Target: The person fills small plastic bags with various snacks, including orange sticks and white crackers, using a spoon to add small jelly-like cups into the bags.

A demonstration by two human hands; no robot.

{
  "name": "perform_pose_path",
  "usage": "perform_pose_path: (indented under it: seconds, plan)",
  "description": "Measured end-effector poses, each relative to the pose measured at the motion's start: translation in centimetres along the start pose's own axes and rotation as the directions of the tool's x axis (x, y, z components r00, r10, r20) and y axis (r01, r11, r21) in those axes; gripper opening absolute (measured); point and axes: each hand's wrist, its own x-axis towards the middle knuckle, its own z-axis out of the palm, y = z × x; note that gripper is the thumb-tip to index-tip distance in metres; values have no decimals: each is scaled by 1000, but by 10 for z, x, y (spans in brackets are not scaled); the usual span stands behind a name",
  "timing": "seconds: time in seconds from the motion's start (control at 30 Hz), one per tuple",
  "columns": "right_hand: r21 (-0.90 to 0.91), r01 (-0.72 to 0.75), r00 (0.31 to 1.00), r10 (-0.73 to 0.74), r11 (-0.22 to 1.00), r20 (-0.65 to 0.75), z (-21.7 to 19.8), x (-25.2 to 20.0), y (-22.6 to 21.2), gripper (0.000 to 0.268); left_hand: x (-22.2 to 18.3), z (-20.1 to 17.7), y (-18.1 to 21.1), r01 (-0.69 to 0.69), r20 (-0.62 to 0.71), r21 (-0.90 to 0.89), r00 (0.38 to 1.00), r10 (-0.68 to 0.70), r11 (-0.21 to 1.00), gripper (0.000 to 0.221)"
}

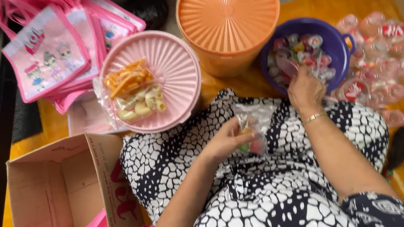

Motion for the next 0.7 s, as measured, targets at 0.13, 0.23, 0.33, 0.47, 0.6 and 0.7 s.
perform_pose_path:
  seconds: [0.13, 0.23, 0.33, 0.47, 0.6, 0.7]
  plan:
    - [-23, -82, 996, 83, 996, 33, -2, -1, -1, 25, 1, -6, -10, 0, 2, 11, 1000, 0, 1000, 29]
    - [48, -120, 990, 115, 992, 86, -4, 0, -1, 34, 4, -12, -13, -19, -32, 42, 999, 20, 999, 30]
    - [94, -145, 978, 129, 985, 163, 4, 1, 3, 44, 2, -14, -10, -61, -24, -10, 998, 61, 998, 30]
    - [134, -175, 978, 156, 975, 142, -9, 0, 2, 44, 1, -9, -7, -79, -37, -16, 996, 79, 997, 29]
    - [112, -117, 993, 117, 987, 8, -8, -2, 12, 38, 3, -7, -7, -107, -54, -24, 993, 105, 994, 27]
    - [117, -190, 976, 175, 975, 127, -15, -3, 21, 36, 7, -11, -15, -93, -95, -61, 992, 87, 994, 28]
